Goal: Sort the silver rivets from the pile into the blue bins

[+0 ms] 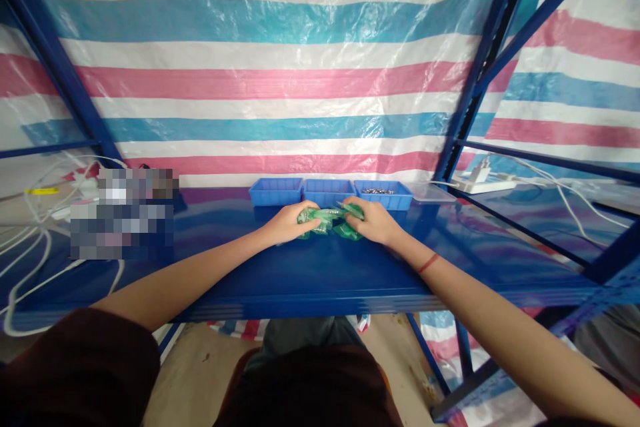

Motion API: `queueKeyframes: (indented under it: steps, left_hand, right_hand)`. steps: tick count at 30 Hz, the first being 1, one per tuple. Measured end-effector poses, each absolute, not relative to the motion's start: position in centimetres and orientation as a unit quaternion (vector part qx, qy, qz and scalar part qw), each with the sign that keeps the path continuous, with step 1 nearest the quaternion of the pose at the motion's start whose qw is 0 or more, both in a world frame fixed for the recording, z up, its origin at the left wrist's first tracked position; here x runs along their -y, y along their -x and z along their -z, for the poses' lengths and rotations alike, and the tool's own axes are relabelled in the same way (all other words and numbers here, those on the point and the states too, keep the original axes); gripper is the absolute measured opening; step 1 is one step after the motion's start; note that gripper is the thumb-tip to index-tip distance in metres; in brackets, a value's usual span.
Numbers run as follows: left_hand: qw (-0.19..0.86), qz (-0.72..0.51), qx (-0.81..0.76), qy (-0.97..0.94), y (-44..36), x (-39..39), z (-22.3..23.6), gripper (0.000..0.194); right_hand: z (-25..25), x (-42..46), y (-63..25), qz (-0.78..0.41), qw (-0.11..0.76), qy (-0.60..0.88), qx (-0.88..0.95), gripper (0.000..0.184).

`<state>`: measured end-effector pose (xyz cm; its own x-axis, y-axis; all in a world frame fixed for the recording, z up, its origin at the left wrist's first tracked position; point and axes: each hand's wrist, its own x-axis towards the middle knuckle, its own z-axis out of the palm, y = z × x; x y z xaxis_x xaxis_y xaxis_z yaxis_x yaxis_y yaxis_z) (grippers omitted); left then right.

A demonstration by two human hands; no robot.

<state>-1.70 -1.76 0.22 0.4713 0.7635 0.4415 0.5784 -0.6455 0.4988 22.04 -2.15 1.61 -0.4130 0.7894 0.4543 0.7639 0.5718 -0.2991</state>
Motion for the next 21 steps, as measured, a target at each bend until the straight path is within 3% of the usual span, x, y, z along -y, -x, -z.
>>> queueKeyframes:
  steps: [5,10,15,17,21]
  left_hand:
    - [0.138,-0.340,-0.415,-0.833,1.5,1.4,0.1,0.042]
    - [0.207,-0.339,-0.391,-0.830,1.7,0.9,0.7,0.079]
    - [0.287,-0.399,-0.317,-0.811,2.1,0.6,0.8,0.084]
    - [0.318,-0.413,-0.305,-0.797,2.1,0.7,0.6,0.085]
    - [0.344,-0.421,-0.325,-0.774,1.8,0.8,0.3,0.077]
  right_hand:
    - [-2.1,2.4,-23.7,0.058,0.365,0.492,0.788,0.034]
    - [-3.1,3.0,-21.8,0.096,0.421,0.453,0.780,0.033]
    - [-2.3,3.1,-16.3,0.075,0.360,0.392,0.844,0.043]
    - [-1.6,3.0,-14.4,0.035,0.323,0.369,0.871,0.054]
    - [-1.0,2.7,-13.2,-0.067,0.327,0.321,0.886,0.070]
